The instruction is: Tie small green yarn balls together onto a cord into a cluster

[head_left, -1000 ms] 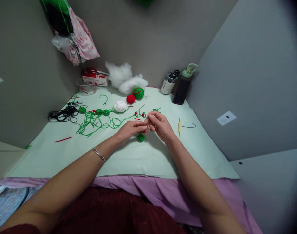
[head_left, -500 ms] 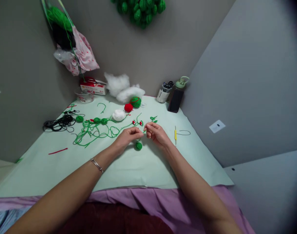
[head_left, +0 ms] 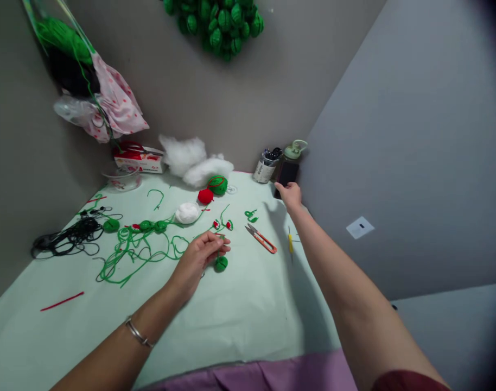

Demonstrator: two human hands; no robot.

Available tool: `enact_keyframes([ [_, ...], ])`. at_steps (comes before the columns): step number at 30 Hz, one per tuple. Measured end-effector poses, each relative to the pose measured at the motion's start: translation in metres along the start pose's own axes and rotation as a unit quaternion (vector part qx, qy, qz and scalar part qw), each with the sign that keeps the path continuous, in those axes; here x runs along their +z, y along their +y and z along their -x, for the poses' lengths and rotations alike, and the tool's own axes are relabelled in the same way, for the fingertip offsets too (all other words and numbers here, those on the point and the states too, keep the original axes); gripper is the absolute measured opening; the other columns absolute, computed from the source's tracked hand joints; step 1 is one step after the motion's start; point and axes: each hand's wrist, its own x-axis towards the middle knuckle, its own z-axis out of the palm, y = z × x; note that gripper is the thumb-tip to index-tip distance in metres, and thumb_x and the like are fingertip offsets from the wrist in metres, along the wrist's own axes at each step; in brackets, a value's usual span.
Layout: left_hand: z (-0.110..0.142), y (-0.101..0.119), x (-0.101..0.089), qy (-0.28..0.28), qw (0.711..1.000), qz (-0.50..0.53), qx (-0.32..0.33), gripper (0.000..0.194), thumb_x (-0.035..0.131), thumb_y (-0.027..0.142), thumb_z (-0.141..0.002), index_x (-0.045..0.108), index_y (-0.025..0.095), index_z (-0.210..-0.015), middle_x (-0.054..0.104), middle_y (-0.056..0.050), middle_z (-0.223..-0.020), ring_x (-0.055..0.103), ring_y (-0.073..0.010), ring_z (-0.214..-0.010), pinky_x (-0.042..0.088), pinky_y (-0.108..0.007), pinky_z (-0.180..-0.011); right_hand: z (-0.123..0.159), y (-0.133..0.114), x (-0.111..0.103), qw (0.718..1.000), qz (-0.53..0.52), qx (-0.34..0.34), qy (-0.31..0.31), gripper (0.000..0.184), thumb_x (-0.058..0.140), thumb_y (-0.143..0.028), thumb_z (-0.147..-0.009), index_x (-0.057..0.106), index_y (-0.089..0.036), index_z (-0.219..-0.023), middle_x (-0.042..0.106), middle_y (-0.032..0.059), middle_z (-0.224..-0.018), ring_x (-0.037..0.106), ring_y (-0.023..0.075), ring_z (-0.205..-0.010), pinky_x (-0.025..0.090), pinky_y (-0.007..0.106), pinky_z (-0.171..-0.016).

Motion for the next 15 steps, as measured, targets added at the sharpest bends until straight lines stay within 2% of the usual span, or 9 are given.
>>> enact_keyframes([
  [2, 0.001, 0.001, 0.001, 0.003, 1.000, 0.000, -0.010, 0.032, 0.083, 0.042, -0.074, 0.062, 0.017, -0.079, 0.073, -0.007, -0.105, 0.065, -0.0159, -0.090, 0.048, -0.029, -0.088, -0.027, 0.004, -0.006, 0.995, 0.062, 0.052, 0.059, 0.053, 0.079, -0.035, -0.075, 0.061, -0.009, -0.118, 0.062, 0.0258, -0.130, 0.055, 0.0372, -0.129, 0.045, 0.048, -0.106],
  [5, 0.003, 0.001, 0.002, 0.008, 1.000, -0.005, -0.026, 0.032, 0.080, 0.042, -0.077, 0.060, 0.018, -0.078, 0.072, -0.006, -0.099, 0.064, -0.0163, -0.088, 0.047, -0.029, -0.084, -0.052, 0.013, -0.002, 0.982, 0.120, 0.103, 0.104, 0.076, 0.084, -0.039, -0.073, 0.052, -0.001, -0.131, 0.047, 0.0364, -0.145, 0.043, 0.0445, -0.141, 0.033, 0.054, -0.116],
  [9, 0.006, 0.002, 0.004, -0.009, 0.999, -0.015, -0.046, 0.028, 0.076, 0.042, -0.083, 0.059, 0.019, -0.081, 0.072, -0.006, -0.097, 0.064, -0.0172, -0.090, 0.044, -0.030, -0.086, -0.071, 0.025, 0.021, 0.972, 0.153, 0.132, 0.120, 0.088, 0.085, -0.048, -0.071, 0.047, -0.003, -0.138, 0.049, 0.0349, -0.144, 0.046, 0.0440, -0.139, 0.036, 0.053, -0.115],
  [12, 0.010, 0.003, 0.006, -0.022, 0.998, -0.016, -0.061, 0.027, 0.073, 0.042, -0.086, 0.058, 0.020, -0.081, 0.072, -0.005, -0.096, 0.064, -0.0169, -0.089, 0.043, -0.030, -0.085, -0.081, 0.033, 0.034, 0.966, 0.164, 0.138, 0.146, 0.090, 0.086, -0.045, -0.071, 0.044, -0.007, -0.141, 0.049, 0.0321, -0.145, 0.050, 0.0434, -0.136, 0.040, 0.053, -0.112],
  [15, 0.013, 0.002, 0.008, -0.037, 0.996, -0.020, -0.077, 0.030, 0.074, 0.045, -0.084, 0.058, 0.019, -0.080, 0.072, -0.005, -0.094, 0.063, -0.0171, -0.088, 0.042, -0.030, -0.083, -0.086, 0.039, 0.036, 0.964, 0.165, 0.126, 0.168, 0.087, 0.085, -0.041, -0.071, 0.044, -0.011, -0.142, 0.054, 0.0283, -0.141, 0.055, 0.0406, -0.132, 0.043, 0.051, -0.110],
])
